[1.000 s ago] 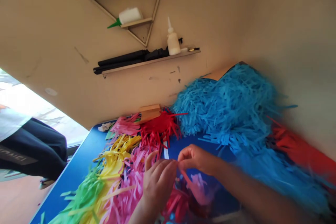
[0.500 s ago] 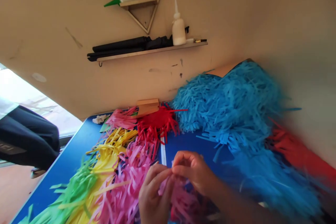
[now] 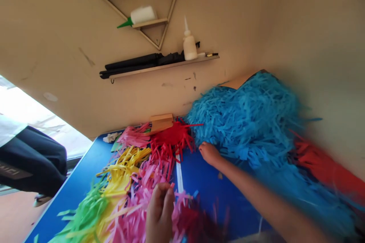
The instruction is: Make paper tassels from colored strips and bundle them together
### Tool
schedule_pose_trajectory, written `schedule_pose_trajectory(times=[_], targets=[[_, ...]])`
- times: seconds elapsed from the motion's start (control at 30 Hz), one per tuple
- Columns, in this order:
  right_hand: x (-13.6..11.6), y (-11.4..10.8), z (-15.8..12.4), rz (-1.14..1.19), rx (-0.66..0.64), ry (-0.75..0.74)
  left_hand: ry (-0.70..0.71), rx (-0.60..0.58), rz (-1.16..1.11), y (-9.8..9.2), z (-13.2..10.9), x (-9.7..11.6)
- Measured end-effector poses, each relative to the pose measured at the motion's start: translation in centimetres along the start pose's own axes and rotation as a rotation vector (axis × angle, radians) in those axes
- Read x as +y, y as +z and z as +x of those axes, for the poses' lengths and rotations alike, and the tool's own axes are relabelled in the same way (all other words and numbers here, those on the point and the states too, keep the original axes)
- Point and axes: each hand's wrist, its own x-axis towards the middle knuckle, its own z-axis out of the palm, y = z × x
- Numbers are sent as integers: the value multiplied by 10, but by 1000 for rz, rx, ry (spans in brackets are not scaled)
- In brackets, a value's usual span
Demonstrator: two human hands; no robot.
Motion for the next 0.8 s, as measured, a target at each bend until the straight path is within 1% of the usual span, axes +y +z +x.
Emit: schedule_pose_trajectory(times=[0.07, 0.13, 0.17, 0.2, 0.27, 0.33, 0.37, 0.47, 0.57, 0.63, 0.8], targets=[[-8, -2, -16, 47, -4, -1, -75, -100, -20, -2, 0, -12], [-21, -6, -42, 117, -28, -24, -88, -162, -26, -5, 0, -19], [-30, -7, -57, 201, -54, -42, -77, -195, -12, -4, -1, -20], [-40, -7, -72, 307, -89, -62, -56, -225, 10, -2, -2, -20], [-56, -6, -102, 685, -154, -83, 10, -254, 70, 6, -3, -17], [-66, -3, -124, 931, -149, -54, 97, -263, 144, 14, -5, -11], [-68, -1, -132, 979, -122, -32, 144, -272, 181, 17, -6, -7], [-66, 2, -143, 973, -32, 23, 270, -307, 278, 21, -7, -1], [-62, 0, -145, 877, 10, 34, 363, -315, 342, 23, -8, 2], [-62, -5, -146, 762, 33, -13, 403, -340, 410, 23, -8, 2], [-63, -9, -155, 420, 114, -237, 552, -398, 638, 21, -11, -3]])
